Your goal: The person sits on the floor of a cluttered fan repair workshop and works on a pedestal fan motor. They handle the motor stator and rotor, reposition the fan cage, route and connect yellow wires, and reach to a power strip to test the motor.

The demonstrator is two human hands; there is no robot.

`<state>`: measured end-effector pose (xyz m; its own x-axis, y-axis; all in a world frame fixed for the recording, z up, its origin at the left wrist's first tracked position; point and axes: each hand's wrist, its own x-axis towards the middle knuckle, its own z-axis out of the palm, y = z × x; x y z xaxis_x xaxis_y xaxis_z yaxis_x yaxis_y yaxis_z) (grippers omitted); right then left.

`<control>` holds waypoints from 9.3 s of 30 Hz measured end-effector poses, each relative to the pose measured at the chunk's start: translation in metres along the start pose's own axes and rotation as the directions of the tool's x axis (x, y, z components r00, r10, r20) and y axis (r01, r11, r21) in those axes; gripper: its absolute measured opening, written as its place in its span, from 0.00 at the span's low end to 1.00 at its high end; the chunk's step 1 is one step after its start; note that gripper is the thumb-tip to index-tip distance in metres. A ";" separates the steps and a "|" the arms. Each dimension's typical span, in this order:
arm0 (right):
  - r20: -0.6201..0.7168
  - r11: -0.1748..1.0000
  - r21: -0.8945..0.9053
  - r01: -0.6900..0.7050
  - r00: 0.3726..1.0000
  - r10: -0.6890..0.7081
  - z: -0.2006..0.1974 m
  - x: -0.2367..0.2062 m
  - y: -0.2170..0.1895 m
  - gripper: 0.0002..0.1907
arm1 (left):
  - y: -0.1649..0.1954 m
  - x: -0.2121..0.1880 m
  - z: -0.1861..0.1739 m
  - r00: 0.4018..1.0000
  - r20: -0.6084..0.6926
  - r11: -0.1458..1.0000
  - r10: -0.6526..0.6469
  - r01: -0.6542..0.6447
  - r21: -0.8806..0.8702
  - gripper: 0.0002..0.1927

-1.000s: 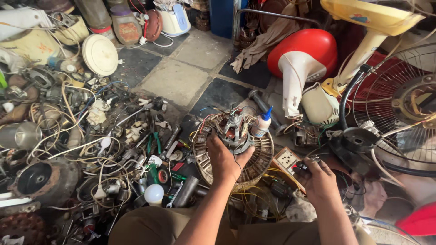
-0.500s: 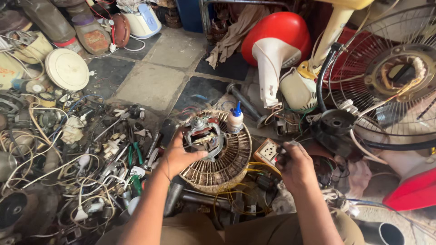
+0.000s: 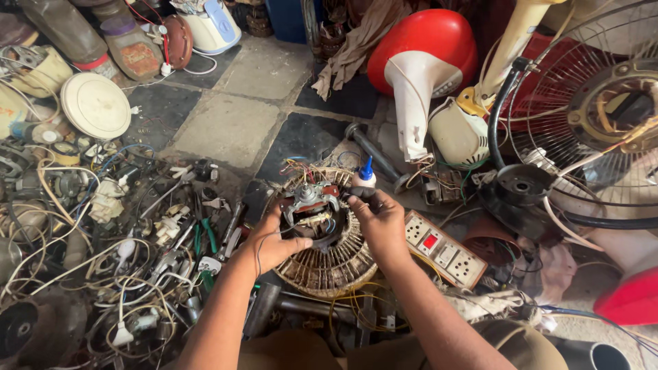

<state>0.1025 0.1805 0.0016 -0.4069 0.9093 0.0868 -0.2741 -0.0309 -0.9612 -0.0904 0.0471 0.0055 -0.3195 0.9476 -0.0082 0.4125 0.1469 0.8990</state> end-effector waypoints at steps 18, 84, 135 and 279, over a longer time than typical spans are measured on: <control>0.109 0.924 -0.367 0.107 0.991 -0.071 -0.006 0.010 -0.017 0.08 | 0.006 -0.004 0.005 0.999 -0.025 0.999 -0.027 0.027 0.028 0.45; 0.329 0.942 0.181 -0.284 0.920 0.214 -0.025 0.030 0.024 0.06 | 0.023 0.003 0.010 0.997 -0.005 0.996 0.077 -0.077 -0.034 0.45; 0.195 0.929 0.145 -0.341 0.930 0.311 -0.003 -0.021 0.012 0.06 | 0.022 0.044 -0.035 0.939 0.337 0.992 -0.062 0.095 -0.081 0.49; 0.354 0.997 0.054 -0.050 0.935 0.027 0.026 -0.061 -0.006 0.06 | 0.103 -0.055 0.008 0.879 -0.374 0.944 0.296 -0.211 0.252 0.12</control>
<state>0.1058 0.1144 0.0088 -0.6967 0.7020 0.1476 -0.3002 -0.0984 -0.9488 -0.0229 0.0123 0.0952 -0.4775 0.7705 0.4222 0.6721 0.0108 0.7404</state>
